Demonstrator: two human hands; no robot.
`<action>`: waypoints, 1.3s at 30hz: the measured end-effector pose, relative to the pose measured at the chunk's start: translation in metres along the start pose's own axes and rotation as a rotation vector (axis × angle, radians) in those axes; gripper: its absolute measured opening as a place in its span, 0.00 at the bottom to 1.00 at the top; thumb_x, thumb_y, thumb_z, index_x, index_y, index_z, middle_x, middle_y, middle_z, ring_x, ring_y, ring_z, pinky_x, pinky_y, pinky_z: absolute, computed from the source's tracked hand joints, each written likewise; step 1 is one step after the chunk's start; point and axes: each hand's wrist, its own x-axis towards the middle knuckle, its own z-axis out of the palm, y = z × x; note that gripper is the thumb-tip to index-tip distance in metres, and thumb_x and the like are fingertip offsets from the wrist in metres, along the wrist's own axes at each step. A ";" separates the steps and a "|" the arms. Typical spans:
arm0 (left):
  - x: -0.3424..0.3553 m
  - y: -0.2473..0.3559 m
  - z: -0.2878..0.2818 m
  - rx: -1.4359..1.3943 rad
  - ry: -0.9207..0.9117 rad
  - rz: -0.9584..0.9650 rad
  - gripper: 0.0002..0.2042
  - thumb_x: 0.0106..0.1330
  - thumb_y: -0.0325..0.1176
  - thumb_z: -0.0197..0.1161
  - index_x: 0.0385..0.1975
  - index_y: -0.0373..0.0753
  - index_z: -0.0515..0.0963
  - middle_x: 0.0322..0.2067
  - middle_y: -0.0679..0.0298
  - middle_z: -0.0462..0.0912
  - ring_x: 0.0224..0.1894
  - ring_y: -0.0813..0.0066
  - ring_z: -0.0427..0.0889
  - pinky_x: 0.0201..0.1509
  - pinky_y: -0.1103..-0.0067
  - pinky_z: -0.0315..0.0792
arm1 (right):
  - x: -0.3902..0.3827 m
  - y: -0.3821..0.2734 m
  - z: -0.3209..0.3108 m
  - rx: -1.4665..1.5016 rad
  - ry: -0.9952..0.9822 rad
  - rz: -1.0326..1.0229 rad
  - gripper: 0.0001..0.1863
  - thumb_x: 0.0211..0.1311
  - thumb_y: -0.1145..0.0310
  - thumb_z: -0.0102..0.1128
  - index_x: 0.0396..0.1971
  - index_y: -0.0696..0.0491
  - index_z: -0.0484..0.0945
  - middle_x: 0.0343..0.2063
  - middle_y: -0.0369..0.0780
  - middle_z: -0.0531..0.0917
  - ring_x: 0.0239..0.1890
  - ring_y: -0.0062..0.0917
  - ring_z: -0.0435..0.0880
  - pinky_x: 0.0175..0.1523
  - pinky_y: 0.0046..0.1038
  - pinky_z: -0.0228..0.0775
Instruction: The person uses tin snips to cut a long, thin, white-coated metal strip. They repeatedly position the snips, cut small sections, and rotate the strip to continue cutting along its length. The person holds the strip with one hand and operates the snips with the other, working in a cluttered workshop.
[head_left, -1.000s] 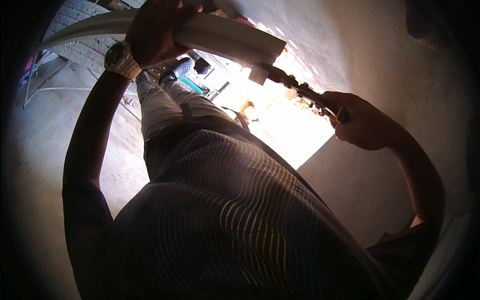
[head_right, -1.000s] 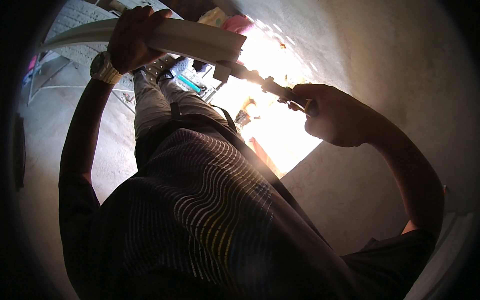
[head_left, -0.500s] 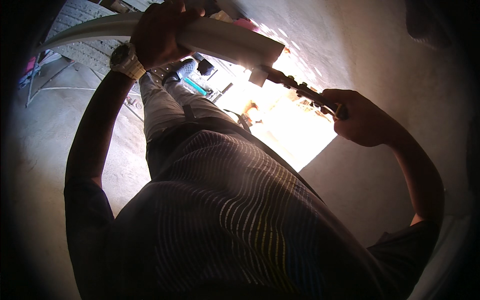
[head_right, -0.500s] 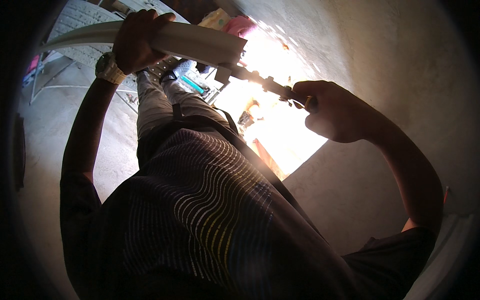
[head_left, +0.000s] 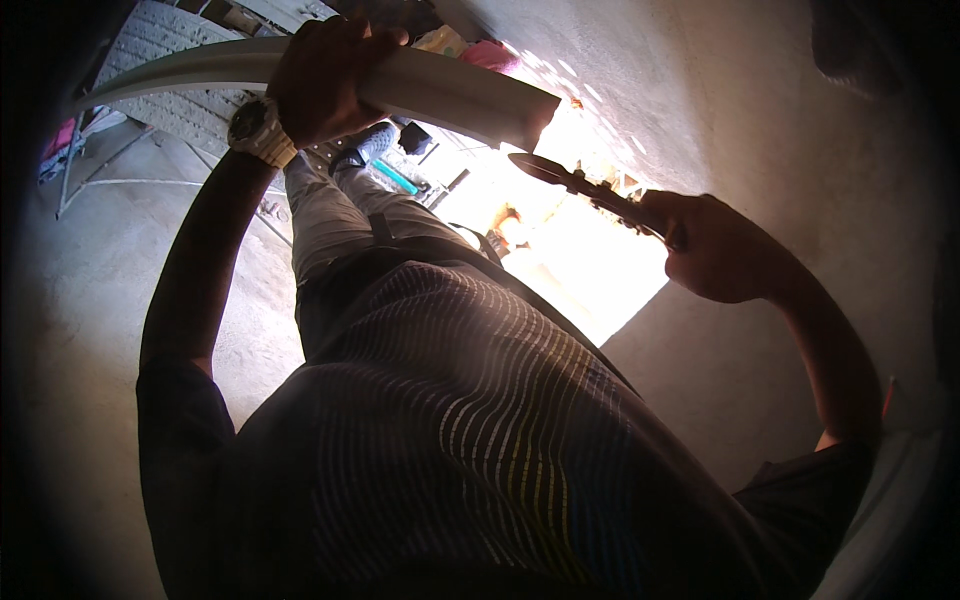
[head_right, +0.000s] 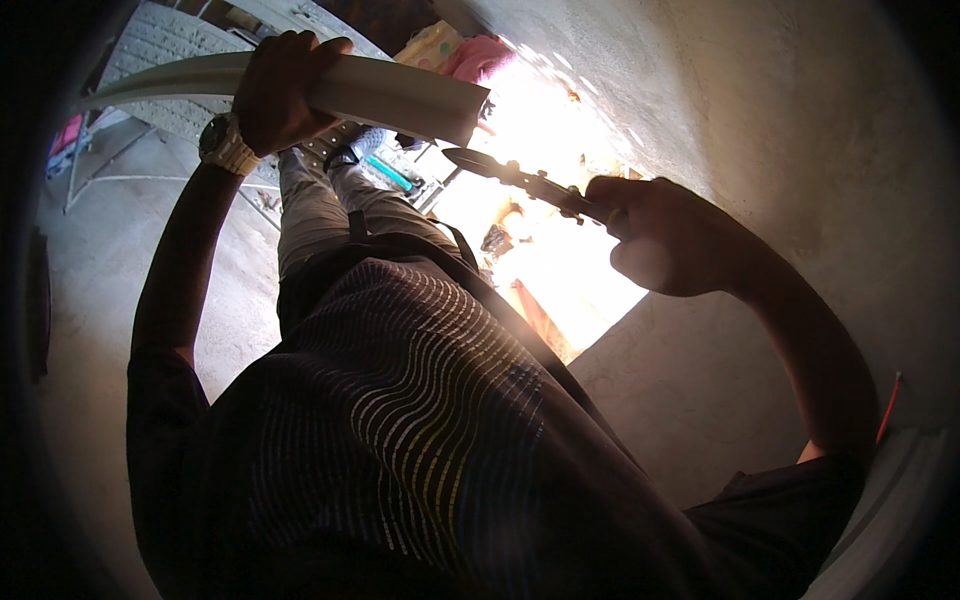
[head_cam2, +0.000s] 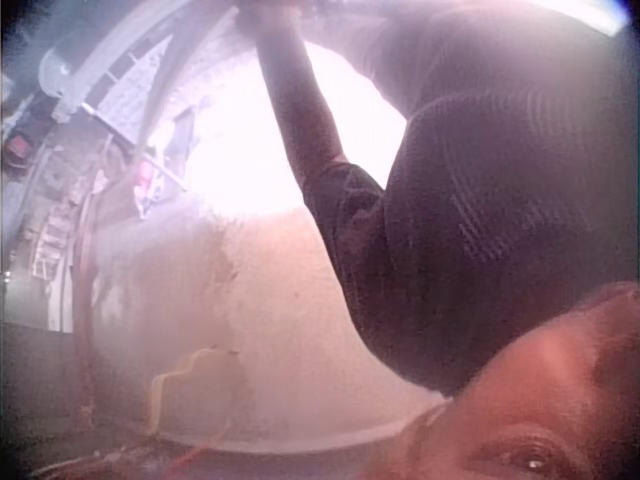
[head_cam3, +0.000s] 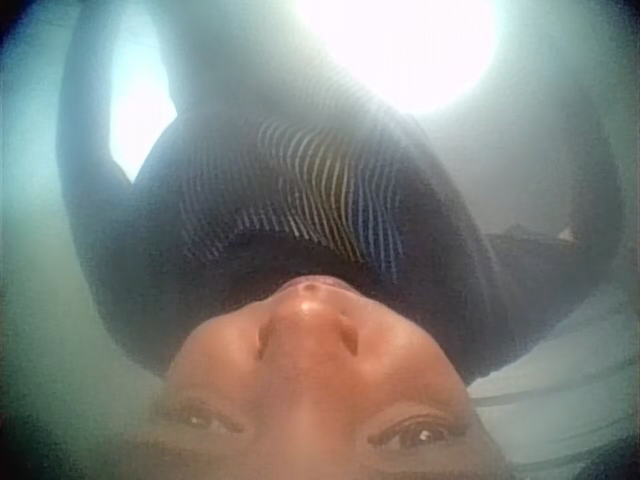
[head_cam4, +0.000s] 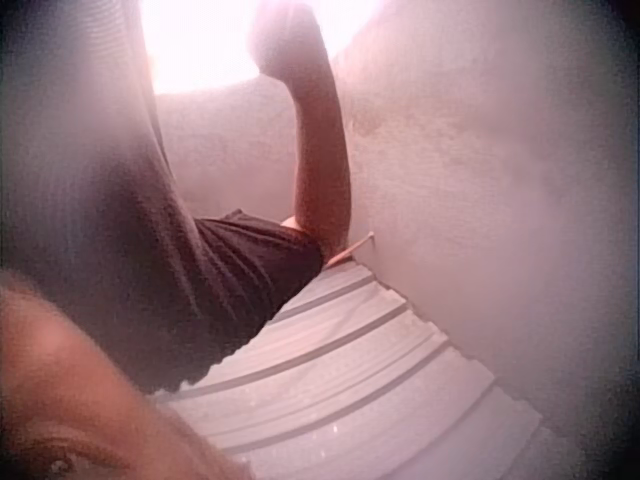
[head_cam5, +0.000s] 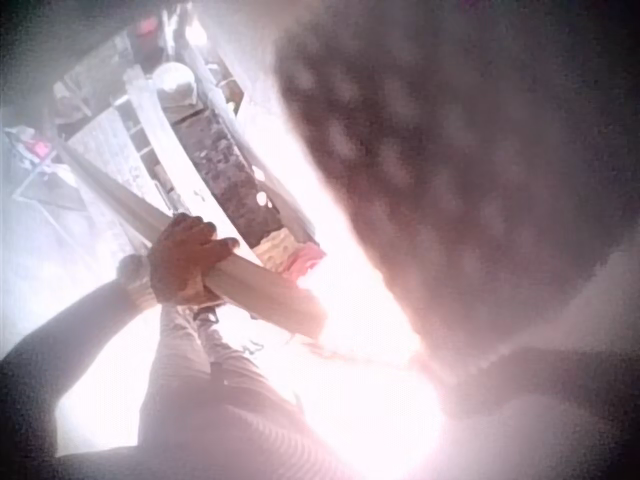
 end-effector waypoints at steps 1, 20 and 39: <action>0.002 -0.002 -0.002 0.003 -0.005 -0.004 0.41 0.49 0.49 0.82 0.66 0.47 0.75 0.43 0.58 0.78 0.48 0.55 0.81 0.57 0.59 0.75 | -0.003 0.002 0.001 -0.016 -0.014 -0.012 0.28 0.55 0.81 0.59 0.59 0.56 0.80 0.26 0.39 0.78 0.28 0.25 0.77 0.37 0.33 0.71; 0.044 -0.025 -0.080 -0.023 -0.060 -0.016 0.38 0.44 0.41 0.82 0.60 0.47 0.75 0.44 0.60 0.82 0.49 0.55 0.83 0.55 0.60 0.76 | 0.116 -0.025 0.186 0.921 0.249 -0.572 0.44 0.59 0.83 0.70 0.77 0.49 0.67 0.62 0.40 0.78 0.65 0.29 0.77 0.66 0.34 0.74; 0.057 -0.031 -0.105 -0.057 -0.172 0.115 0.39 0.43 0.46 0.81 0.59 0.43 0.76 0.45 0.60 0.84 0.48 0.57 0.85 0.53 0.62 0.79 | 0.170 -0.124 0.206 1.371 0.321 -0.696 0.53 0.50 0.87 0.68 0.80 0.51 0.61 0.67 0.40 0.77 0.64 0.26 0.79 0.58 0.31 0.79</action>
